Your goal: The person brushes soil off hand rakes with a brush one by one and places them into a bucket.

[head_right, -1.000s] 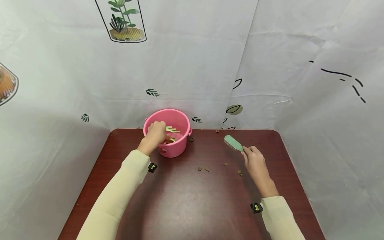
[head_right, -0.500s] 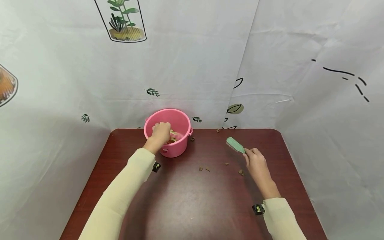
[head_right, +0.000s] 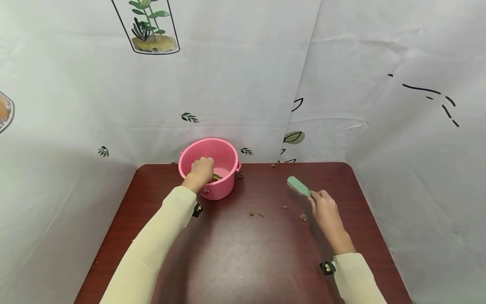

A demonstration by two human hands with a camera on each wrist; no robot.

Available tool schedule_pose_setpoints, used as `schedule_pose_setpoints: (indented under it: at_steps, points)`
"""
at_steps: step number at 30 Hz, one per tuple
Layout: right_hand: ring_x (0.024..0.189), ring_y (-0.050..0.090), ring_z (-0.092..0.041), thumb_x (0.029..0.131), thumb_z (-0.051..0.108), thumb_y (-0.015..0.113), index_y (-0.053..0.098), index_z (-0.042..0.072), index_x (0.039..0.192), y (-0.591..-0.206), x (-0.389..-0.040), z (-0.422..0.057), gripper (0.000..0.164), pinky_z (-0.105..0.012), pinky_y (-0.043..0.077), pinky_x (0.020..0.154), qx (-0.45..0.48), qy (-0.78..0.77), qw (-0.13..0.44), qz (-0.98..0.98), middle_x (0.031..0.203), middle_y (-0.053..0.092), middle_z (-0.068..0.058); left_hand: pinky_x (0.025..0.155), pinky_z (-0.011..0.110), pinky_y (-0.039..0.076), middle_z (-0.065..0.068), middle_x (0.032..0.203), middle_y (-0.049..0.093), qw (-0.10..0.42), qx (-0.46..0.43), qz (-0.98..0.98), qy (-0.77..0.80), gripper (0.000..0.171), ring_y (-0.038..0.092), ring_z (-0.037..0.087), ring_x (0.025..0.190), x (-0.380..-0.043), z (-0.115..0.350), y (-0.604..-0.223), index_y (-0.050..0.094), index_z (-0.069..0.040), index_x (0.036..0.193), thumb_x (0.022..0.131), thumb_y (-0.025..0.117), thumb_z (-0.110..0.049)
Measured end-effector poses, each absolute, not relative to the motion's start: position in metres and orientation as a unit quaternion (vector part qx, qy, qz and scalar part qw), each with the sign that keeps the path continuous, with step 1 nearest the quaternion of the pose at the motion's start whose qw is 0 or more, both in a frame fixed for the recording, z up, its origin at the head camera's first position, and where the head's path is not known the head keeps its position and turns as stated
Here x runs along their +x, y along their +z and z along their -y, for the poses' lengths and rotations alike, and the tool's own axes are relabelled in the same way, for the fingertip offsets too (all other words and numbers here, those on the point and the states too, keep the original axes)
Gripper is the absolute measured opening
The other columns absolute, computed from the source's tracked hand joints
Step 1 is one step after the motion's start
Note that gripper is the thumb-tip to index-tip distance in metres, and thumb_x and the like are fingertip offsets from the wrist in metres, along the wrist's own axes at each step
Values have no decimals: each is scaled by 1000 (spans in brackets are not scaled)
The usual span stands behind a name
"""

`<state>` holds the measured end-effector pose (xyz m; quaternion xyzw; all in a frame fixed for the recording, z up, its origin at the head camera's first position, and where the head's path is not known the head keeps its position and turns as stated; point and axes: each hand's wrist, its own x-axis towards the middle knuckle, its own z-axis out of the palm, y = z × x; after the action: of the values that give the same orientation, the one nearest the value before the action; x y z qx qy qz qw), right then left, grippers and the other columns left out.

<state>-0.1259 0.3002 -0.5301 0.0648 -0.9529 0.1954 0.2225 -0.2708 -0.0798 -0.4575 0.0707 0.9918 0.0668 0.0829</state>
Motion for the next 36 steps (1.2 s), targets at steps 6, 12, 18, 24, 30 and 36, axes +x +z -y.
schedule_pose_setpoints:
  at_steps: [6, 12, 18, 24, 30, 36]
  points:
    - [74, 65, -36, 91, -3, 73, 71, -15, 111, -529, -125, -298, 24, -51, 55, 64, 65, 199, 227, 951, 88, 63, -24, 83, 49, 59, 17, 102, 72, 101, 65, -990, 72, 13, 70, 35, 89, -271, 86, -462, 67, -1, 104, 91, 69, -4]
    - [75, 65, -37, 92, -2, 72, 70, -15, 112, -529, -123, -299, 24, -52, 55, 65, 64, 209, 227, 949, 89, 63, -25, 81, 48, 58, 16, 98, 72, 88, 68, -990, 82, 9, 70, 34, 87, -269, 90, -465, 67, -3, 95, 88, 72, -4]
    - [77, 65, -37, 93, -3, 70, 70, -15, 114, -530, -119, -302, 24, -52, 54, 65, 50, 227, 228, 946, 92, 64, -25, 85, 52, 57, 16, 97, 73, 83, 68, -991, 80, 9, 70, 38, 92, -269, 93, -466, 67, -5, 89, 85, 74, -8]
    - [77, 64, -37, 94, -3, 69, 70, -14, 113, -532, -114, -303, 21, -52, 52, 64, 40, 241, 226, 943, 92, 65, -25, 85, 51, 54, 18, 92, 69, 42, 61, -994, 83, 14, 61, 39, 92, -264, 97, -461, 67, -3, 89, 87, 74, -15]
    - [79, 66, -40, 94, -5, 68, 72, -12, 108, -539, -113, -308, 16, -55, 53, 68, 37, 248, 242, 937, 89, 67, -25, 83, 49, 52, 21, 97, 66, -50, 69, -990, 115, 25, 56, 37, 93, -252, 107, -461, 65, 4, 98, 86, 76, -16]
    - [77, 68, -40, 92, -8, 67, 71, -12, 101, -551, -112, -311, 10, -57, 53, 70, 45, 247, 249, 935, 85, 69, -24, 86, 47, 49, 20, 95, 65, -146, 88, -971, 167, 16, 56, 37, 91, -232, 119, -468, 63, 4, 95, 94, 67, -12]
